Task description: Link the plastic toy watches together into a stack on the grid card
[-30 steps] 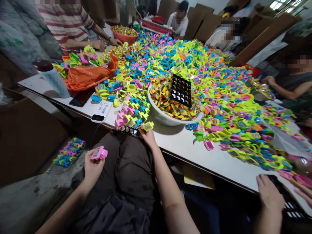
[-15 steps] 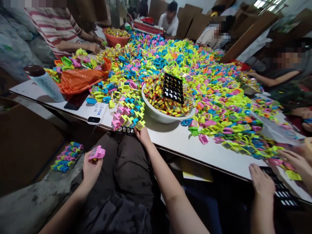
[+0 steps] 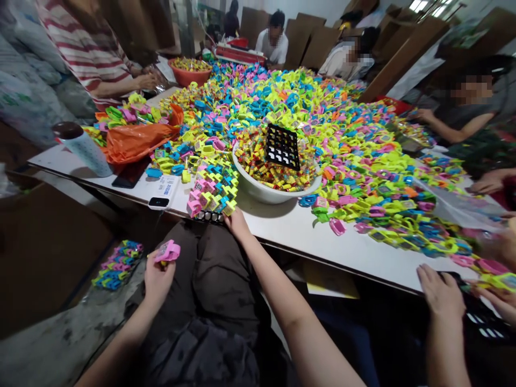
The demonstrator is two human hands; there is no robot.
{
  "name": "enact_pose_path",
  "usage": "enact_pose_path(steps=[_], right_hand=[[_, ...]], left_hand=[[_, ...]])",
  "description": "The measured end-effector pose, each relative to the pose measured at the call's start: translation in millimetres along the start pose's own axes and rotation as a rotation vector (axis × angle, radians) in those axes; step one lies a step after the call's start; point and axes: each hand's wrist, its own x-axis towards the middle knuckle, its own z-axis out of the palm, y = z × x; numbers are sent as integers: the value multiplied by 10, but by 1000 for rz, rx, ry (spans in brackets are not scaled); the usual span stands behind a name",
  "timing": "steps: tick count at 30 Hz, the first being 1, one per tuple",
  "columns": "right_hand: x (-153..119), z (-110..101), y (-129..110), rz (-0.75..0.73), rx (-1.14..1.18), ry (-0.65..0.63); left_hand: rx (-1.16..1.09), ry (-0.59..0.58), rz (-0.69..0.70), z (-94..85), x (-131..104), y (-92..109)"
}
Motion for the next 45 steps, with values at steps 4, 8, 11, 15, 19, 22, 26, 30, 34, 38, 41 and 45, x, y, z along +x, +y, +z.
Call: enact_pose_path(steps=[4, 8, 11, 15, 19, 22, 26, 30, 34, 38, 41, 45], right_hand=[[8, -2, -46, 36, -5, 3], [1, 3, -54, 79, -11, 5], [10, -10, -52, 135, 11, 4], [-1, -62, -82, 229, 98, -4], [-125, -156, -182, 329, 152, 32], [-223, -287, -317, 396, 156, 273], [-170, -520, -538, 187, 66, 412], [19, -645, -650, 61, -61, 300], [119, -657, -636, 34, -139, 258], [165, -685, -629, -4, -188, 210], [205, -720, -661, -8, -201, 174], [242, -741, -718, 38, -216, 154]], left_hand=[[4, 22, 0, -9, 1, -5], [-18, 9, -10, -20, 0, 7], [-7, -10, -12, -37, -3, 10], [28, 8, -2, -62, 1, 5], [22, 10, -6, -70, 12, 24], [4, 14, 8, -65, 20, 50], [24, -1, 13, -60, 31, 73], [49, -32, 3, -69, 31, 58], [84, -21, 11, -92, 24, 8], [67, -13, 31, -105, 29, -27], [48, -16, 48, -102, 37, -34], [49, -23, 55, -91, 37, -46]])
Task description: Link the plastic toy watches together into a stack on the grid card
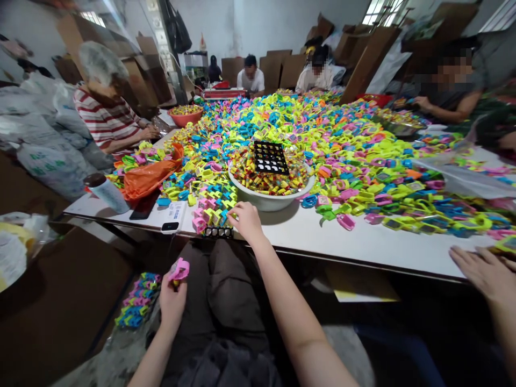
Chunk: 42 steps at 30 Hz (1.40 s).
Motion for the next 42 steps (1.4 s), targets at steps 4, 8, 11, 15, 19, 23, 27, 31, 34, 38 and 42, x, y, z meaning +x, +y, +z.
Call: enact_pose_path(steps=[4, 8, 11, 15, 19, 23, 27, 31, 34, 38, 42], right_hand=[[12, 22, -33, 90, 25, 15], [41, 63, -47, 133, 121, 9], [66, 96, -61, 174, 123, -12], [52, 147, -96, 220, 134, 71], [-26, 180, -123, 188, 236, 172], [-190, 226, -42, 195, 316, 275], [-398, 397, 213, 310, 298, 211], [-468, 627, 434, 204, 218, -68], [-402, 724, 470, 134, 160, -136], [-289, 720, 434, 89, 20, -152], [-201, 652, 452, -37, -182, -210]], left_hand=[[-9, -8, -14, 6, -3, -2], [-10, 12, -36, 3, 4, 49], [14, 28, -11, -4, 10, 85], [45, 11, -11, -29, 15, 44], [75, -7, -23, -54, 32, -65], [75, -16, -20, -75, 45, -118], [129, 5, -19, -93, 50, -83], [161, 12, 8, -97, 51, -30], [184, 13, 22, -96, 49, -22], [236, -1, 16, -105, 48, -62], [240, 2, -13, -111, 38, -112]])
